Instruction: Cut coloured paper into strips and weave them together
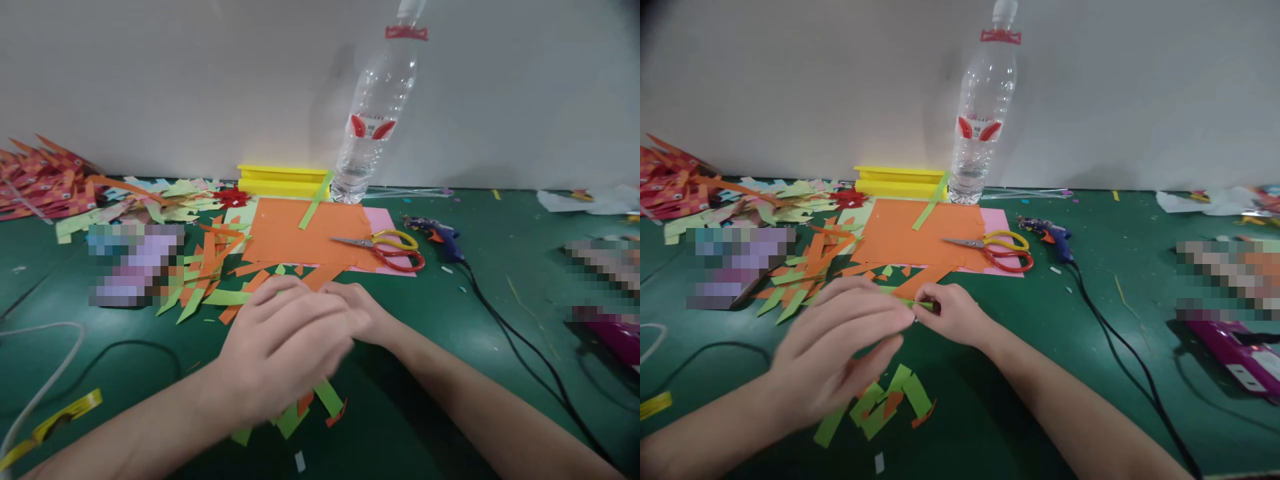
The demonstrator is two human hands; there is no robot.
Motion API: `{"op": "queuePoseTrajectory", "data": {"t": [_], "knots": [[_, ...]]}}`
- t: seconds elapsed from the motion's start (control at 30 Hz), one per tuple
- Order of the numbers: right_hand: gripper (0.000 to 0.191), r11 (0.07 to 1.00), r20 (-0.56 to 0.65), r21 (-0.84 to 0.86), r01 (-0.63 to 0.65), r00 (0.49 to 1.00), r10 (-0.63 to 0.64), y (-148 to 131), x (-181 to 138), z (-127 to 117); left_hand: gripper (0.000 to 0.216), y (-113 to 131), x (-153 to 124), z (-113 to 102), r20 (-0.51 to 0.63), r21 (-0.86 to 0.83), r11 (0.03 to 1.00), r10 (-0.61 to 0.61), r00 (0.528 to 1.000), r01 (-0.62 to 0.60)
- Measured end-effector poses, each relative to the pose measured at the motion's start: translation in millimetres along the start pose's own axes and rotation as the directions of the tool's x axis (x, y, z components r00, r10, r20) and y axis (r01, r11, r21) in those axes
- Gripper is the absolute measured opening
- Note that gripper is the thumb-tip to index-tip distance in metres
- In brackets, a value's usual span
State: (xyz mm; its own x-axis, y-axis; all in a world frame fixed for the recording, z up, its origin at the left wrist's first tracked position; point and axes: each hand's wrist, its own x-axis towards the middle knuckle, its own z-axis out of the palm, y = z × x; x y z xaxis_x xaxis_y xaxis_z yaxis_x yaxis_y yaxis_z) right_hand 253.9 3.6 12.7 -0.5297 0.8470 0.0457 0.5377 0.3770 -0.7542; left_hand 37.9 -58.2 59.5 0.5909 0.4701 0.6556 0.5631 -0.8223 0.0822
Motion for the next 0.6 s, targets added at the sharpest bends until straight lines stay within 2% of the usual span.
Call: {"op": "queuePoseTrajectory", "data": {"t": [0.03, 0.1, 0.17, 0.23, 0.33, 0.6], "knots": [[0.007, 1.0, -0.003, 0.004, 0.009, 1.0, -0.009, 1, 0, 0, 0.023, -9, 11, 11, 0.013, 0.027, 0.999, 0.017, 1.0, -0.017], [0.008, 1.0, -0.007, -0.003, 0.019, 1.0, -0.019, 2, 0, 2, 0.023, -24, 16, 32, 0.102, 0.139, 0.99, 0.013, 0.995, -0.028], [0.009, 1.0, -0.015, -0.015, 0.013, 1.0, -0.013, 4, 0, 3, 0.026, -34, 5, 48, 0.177, 0.208, 0.978, -0.026, 0.984, -0.012], [0.008, 1.0, -0.026, -0.018, 0.008, 1.0, -0.009, 4, 1, 4, 0.026, -41, -9, 56, 0.197, 0.229, 0.973, -0.071, 0.978, 0.025], [0.007, 1.0, -0.022, -0.006, 0.007, 1.0, -0.008, 5, 1, 4, 0.026, -49, -21, 59, 0.222, 0.224, 0.974, -0.062, 0.973, 0.011], [0.007, 1.0, -0.042, 0.007, 0.002, 0.999, -0.001, 4, 0, 4, 0.022, -56, -20, 57, 0.215, 0.17, 0.984, 0.009, 0.977, -0.047]]}}
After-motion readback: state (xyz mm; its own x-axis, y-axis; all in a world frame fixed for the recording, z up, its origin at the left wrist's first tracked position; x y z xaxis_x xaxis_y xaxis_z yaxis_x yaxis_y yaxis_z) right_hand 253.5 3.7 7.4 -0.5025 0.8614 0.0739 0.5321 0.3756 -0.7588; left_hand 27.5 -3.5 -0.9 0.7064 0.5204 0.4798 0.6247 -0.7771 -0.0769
